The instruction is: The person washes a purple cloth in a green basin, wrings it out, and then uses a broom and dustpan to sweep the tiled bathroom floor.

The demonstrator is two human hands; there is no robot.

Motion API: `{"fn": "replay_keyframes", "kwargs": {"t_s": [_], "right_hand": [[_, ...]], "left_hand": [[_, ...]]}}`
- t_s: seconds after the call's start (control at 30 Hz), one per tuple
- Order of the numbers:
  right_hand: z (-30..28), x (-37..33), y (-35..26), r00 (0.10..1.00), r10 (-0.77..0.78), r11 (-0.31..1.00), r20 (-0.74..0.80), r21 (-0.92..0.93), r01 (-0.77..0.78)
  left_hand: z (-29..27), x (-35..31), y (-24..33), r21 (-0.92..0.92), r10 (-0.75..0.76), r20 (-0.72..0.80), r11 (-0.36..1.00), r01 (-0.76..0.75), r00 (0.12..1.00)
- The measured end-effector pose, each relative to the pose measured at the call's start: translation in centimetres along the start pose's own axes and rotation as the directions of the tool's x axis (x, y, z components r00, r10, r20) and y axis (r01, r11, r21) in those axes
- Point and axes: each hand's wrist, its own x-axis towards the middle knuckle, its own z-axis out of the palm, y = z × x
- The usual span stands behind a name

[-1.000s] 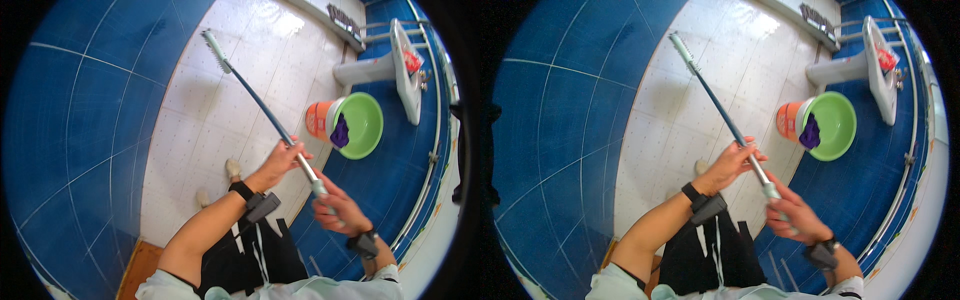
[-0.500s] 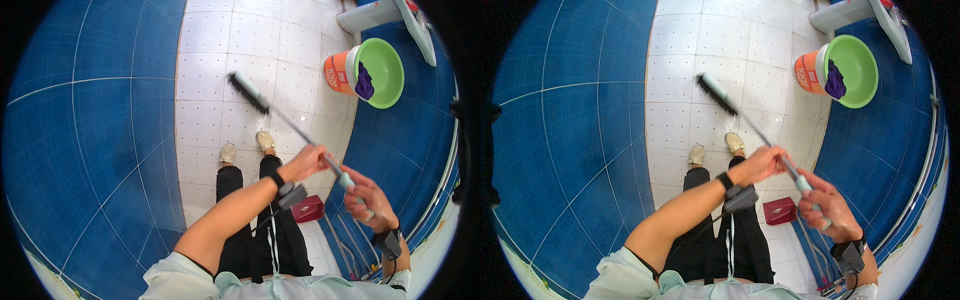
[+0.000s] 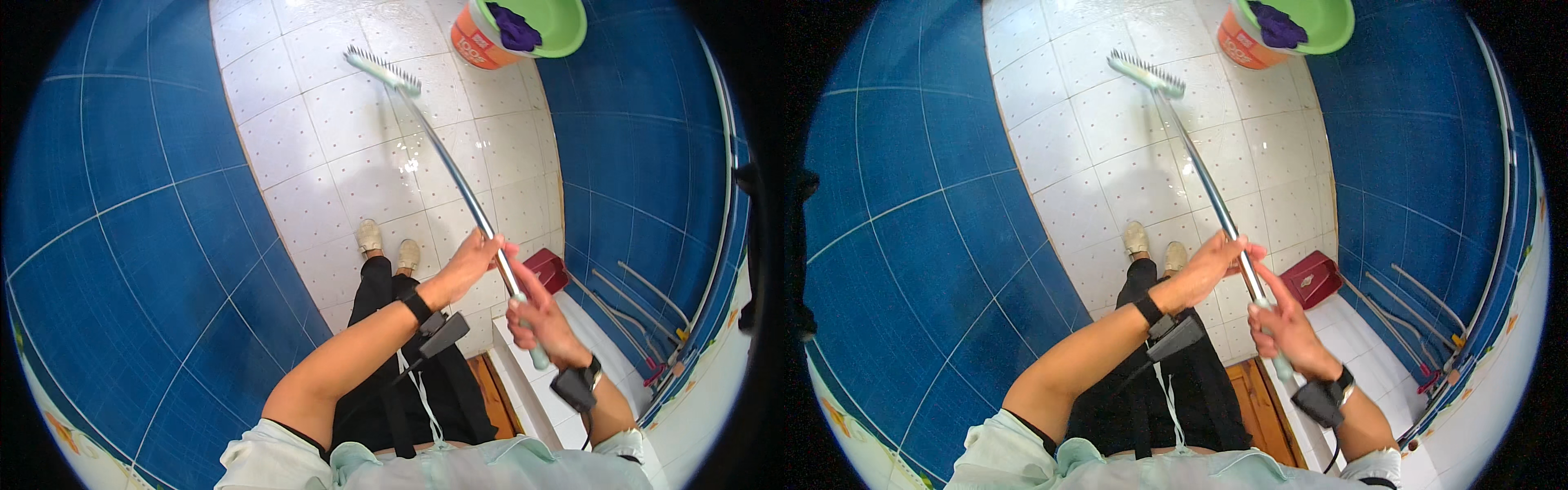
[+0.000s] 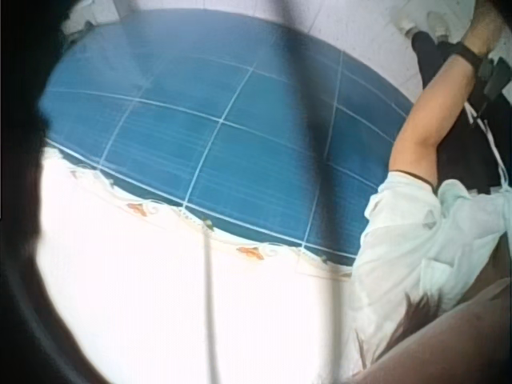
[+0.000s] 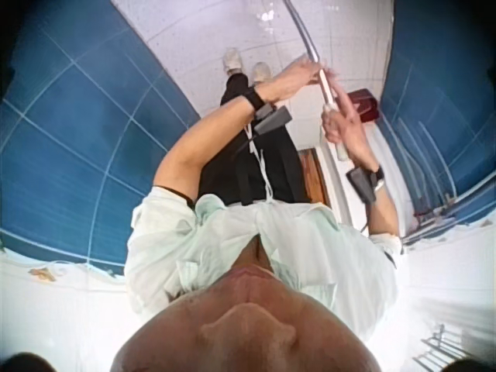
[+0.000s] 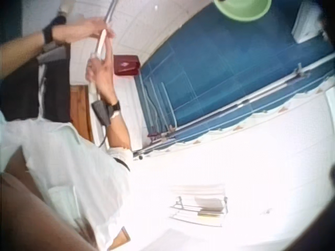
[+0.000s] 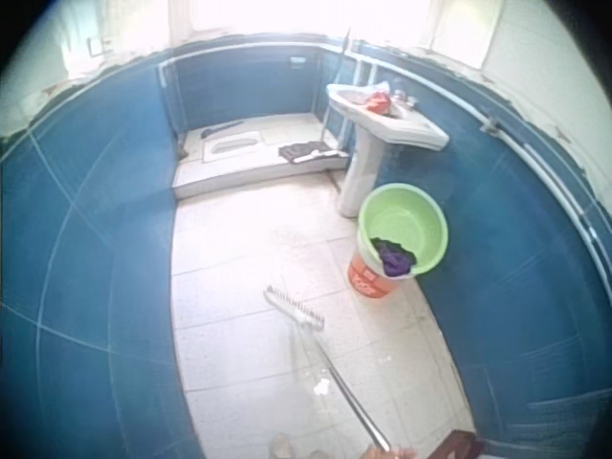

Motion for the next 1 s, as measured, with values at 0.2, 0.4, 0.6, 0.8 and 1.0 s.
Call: {"fn": "replay_keyframes", "kwargs": {"t_s": [0.2, 0.4, 0.6, 0.8, 1.0], "right_hand": [[-4.3, -10.6, 8.0, 0.995, 0.098, 0.774, -0.034, 0.63, -0.055], [-8.8, -11.8, 13.2, 0.952, 0.252, 0.419, -0.172, 0.907, 0.053], [-8.5, -5.4, 11.4, 0.966, 0.24, 0.132, 0.093, 0.983, -0.128], [-4.1, 1.6, 6.5, 0.858, -0.072, 0.004, 0.509, 0.86, -0.51], [-3.2, 19.3, -5.9, 0.669, -0.518, -0.002, 0.533, 0.781, -0.624]], "left_hand": [[-0.1, -4.2, -5.4, 0.136, -0.368, 0.11, 0.926, 0.353, 0.923], [-3.6, -5.9, -7.6, 0.122, -0.494, -0.135, 0.852, 0.509, 0.859], [-5.1, -6.4, -8.0, 0.13, -0.434, -0.264, 0.869, 0.478, 0.861], [-6.4, -7.2, -6.7, 0.037, -0.388, -0.353, 0.904, 0.427, 0.852], [-9.0, -9.3, -3.7, 0.07, -0.28, -0.455, 0.935, 0.347, 0.845]]}}
